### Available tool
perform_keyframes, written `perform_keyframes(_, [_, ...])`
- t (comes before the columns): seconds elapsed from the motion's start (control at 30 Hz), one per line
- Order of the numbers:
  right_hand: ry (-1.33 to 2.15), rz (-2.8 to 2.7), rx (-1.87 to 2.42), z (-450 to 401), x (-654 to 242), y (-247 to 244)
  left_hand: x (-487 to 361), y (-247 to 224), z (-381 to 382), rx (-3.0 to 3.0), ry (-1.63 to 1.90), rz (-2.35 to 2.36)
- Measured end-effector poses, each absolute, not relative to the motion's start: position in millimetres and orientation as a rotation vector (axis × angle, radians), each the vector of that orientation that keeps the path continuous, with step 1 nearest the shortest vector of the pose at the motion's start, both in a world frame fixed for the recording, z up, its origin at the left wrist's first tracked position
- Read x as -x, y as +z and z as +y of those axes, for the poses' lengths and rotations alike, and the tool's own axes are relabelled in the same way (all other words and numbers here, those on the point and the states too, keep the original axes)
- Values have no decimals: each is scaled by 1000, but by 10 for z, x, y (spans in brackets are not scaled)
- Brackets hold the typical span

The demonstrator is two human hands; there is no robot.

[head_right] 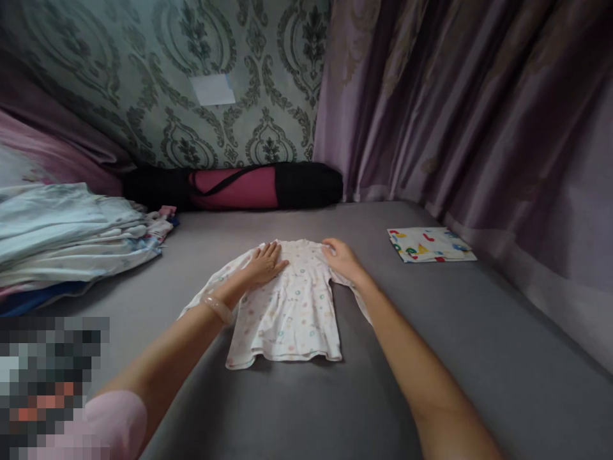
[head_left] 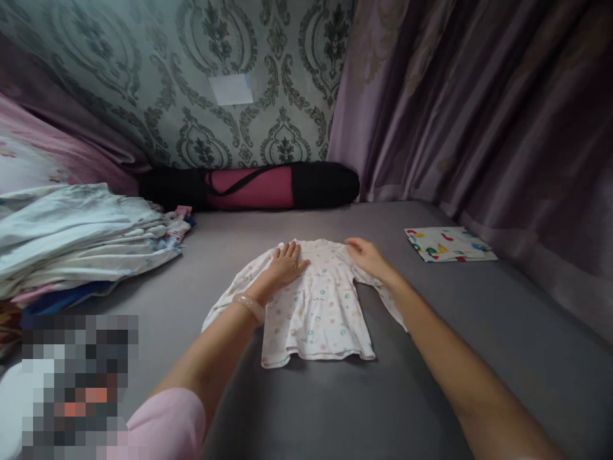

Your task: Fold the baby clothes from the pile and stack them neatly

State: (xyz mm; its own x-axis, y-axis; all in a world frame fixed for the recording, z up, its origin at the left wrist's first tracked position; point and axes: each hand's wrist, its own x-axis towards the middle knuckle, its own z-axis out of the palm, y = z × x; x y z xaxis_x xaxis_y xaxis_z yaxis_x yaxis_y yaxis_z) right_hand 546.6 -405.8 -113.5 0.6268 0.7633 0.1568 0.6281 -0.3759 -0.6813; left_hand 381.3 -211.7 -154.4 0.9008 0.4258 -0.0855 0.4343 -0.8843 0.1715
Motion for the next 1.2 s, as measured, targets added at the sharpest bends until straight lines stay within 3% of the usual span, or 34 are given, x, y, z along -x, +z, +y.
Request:
perform_keyframes(0.1, [411,-810,2149,-4791,-5633,-1024,-3864,-1378,-2137,-2893,-110,665])
perform_keyframes(0.23, [610,-602,2303,-5488,-5528,-1032,-4099,-1235,-2324,-2883,200,573])
perform_keyframes(0.47, [378,-817,2552,-5426,-5057,-1160,-4682,-1446,-2892,-2717,349,289])
perform_keyframes(0.67, [445,-968,2558,-5386,-5419,-1049,-4712,-1703,-3020,-2662,474,293])
perform_keyframes(0.73, [341,-1053,2571,-5396,-5614,-854,-4704,-1743,-3010,-2625,509,286])
perform_keyframes(0.93, [-530,-1391,2587,-5573,-5810,-531,-4725,-1750,-3040,-2620,584,302])
perform_keyframes(1.07, [-249,-1695,2609,-5942,-5882,-968,-4707,-1736,-3081,-2752,551,253])
perform_keyframes(1.2, [-48,-1329,2737,-6188,-6065,-1236,-4690,-1738,-3092,-2790,496,248])
